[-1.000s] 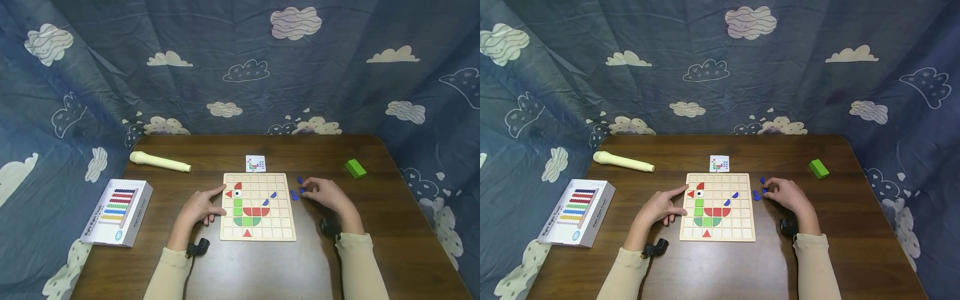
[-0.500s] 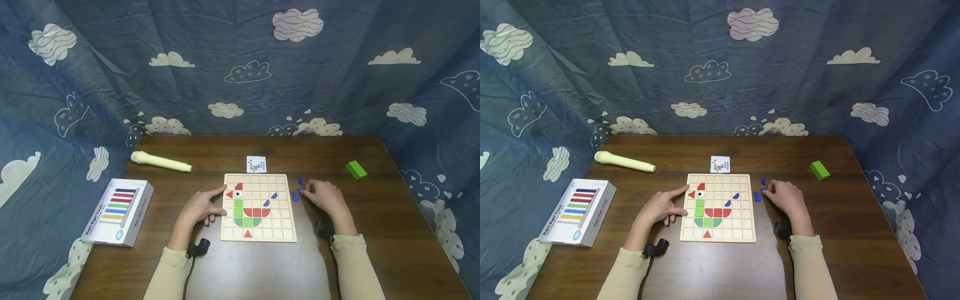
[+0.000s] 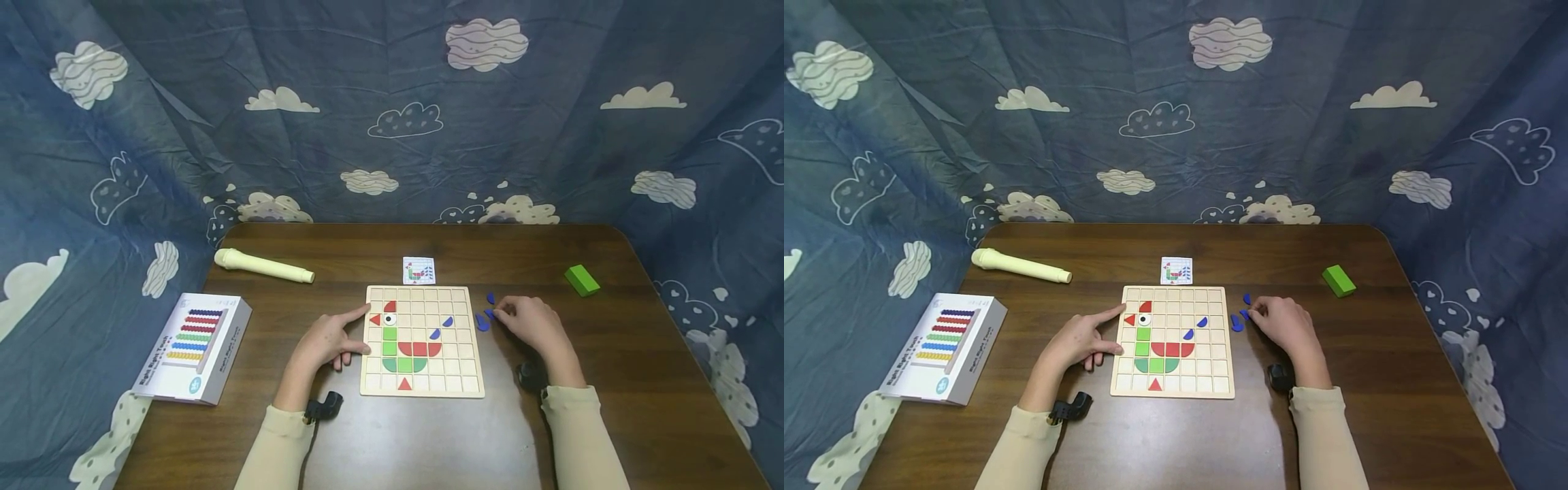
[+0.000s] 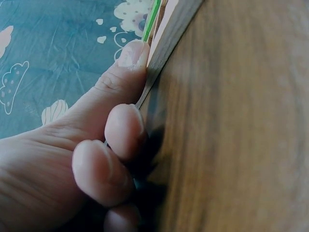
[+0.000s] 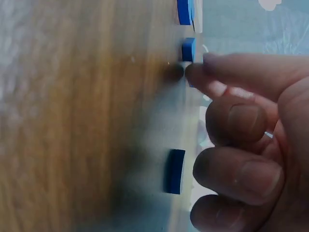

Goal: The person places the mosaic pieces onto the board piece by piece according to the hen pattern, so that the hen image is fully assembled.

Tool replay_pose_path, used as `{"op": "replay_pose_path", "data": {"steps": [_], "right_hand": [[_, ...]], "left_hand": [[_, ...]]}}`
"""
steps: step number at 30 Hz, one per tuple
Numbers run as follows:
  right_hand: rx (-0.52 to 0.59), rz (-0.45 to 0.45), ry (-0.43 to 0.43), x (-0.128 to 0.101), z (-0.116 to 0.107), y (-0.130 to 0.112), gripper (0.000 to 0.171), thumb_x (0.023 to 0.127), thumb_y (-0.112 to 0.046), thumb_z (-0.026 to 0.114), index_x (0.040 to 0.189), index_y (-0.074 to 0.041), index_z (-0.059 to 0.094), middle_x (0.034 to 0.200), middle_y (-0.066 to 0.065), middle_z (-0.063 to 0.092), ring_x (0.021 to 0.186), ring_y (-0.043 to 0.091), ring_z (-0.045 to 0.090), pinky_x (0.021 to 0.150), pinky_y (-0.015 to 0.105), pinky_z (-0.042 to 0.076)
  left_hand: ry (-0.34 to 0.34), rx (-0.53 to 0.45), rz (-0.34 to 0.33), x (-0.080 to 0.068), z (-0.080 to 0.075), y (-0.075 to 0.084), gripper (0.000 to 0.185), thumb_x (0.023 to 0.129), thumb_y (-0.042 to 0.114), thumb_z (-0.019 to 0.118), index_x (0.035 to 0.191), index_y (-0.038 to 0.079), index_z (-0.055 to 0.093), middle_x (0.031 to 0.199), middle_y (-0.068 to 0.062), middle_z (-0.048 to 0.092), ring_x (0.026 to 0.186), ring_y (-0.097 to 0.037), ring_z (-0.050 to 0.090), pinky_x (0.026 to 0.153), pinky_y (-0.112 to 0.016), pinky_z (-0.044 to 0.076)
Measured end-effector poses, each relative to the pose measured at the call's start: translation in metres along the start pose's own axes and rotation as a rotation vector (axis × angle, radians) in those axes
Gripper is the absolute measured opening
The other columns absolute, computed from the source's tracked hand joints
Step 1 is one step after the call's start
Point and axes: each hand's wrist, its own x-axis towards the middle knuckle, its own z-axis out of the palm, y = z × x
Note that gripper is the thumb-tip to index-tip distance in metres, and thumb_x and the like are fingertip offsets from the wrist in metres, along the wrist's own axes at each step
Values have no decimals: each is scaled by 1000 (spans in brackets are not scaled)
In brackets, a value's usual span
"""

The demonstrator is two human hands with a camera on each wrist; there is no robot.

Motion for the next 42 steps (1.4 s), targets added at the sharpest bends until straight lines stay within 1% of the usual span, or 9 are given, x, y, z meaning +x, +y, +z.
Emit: {"op": "replay_pose_path", "data": {"steps": [5,8,12,16,19,25,35,39,42], "right_hand": [[49,-21,-46,1,1,-5,23,95,-31,66,99,-12,77,74,-2,67,64,15,52,56,29,40],[74,-25,-36,1,1,-6,18,93,-30,69,100,-15,75,69,-3,62,62,15,50,54,29,37],[71,-21,-41,2,3,-8,24,91,-28,72,114,-21,72,62,-1,53,57,16,46,50,30,34],[56,-28,-86,3,3,-11,33,92,-27,71,125,-24,70,66,0,54,59,17,47,53,30,36],[48,-34,-82,4,3,-12,31,92,-27,71,123,-23,72,69,-1,56,61,17,47,54,30,36],[28,-31,-21,5,5,-8,31,90,-30,74,119,-22,73,62,-3,53,58,15,47,51,30,33],[49,-19,21,7,7,-7,28,89,-31,75,111,-15,74,61,-3,53,56,14,47,49,29,31],[53,-8,52,3,6,-14,27,89,-32,75,110,-15,74,61,-3,53,54,14,46,48,28,31],[86,-12,70,-7,7,-30,27,88,-33,76,108,-16,73,60,-3,52,52,13,45,47,28,30]], "left_hand": [[3,14,8,1,1,-2,91,72,39,89,149,46,42,50,-3,62,38,-15,58,38,-25,47],[5,16,8,1,1,-2,90,72,39,89,149,46,42,50,-4,62,38,-15,58,38,-26,47],[3,11,5,0,0,-1,90,72,38,89,149,45,42,51,-4,62,39,-16,58,39,-27,48],[2,7,1,1,1,-1,91,72,37,89,149,46,41,51,-5,62,38,-15,58,39,-27,48],[5,3,-1,2,1,-1,91,72,37,89,149,47,42,50,-5,62,38,-15,58,39,-26,48],[4,-2,5,1,1,-1,91,72,37,89,148,47,42,50,-5,62,38,-16,58,39,-27,49],[6,-8,-4,1,0,0,90,72,37,89,149,45,42,51,-5,62,38,-16,58,39,-26,48],[6,-7,-4,0,0,0,90,72,37,89,149,45,42,51,-5,62,38,-15,58,38,-26,47],[5,-4,-4,1,0,-1,91,72,37,89,149,46,42,50,-5,62,38,-15,58,38,-25,47]]}}
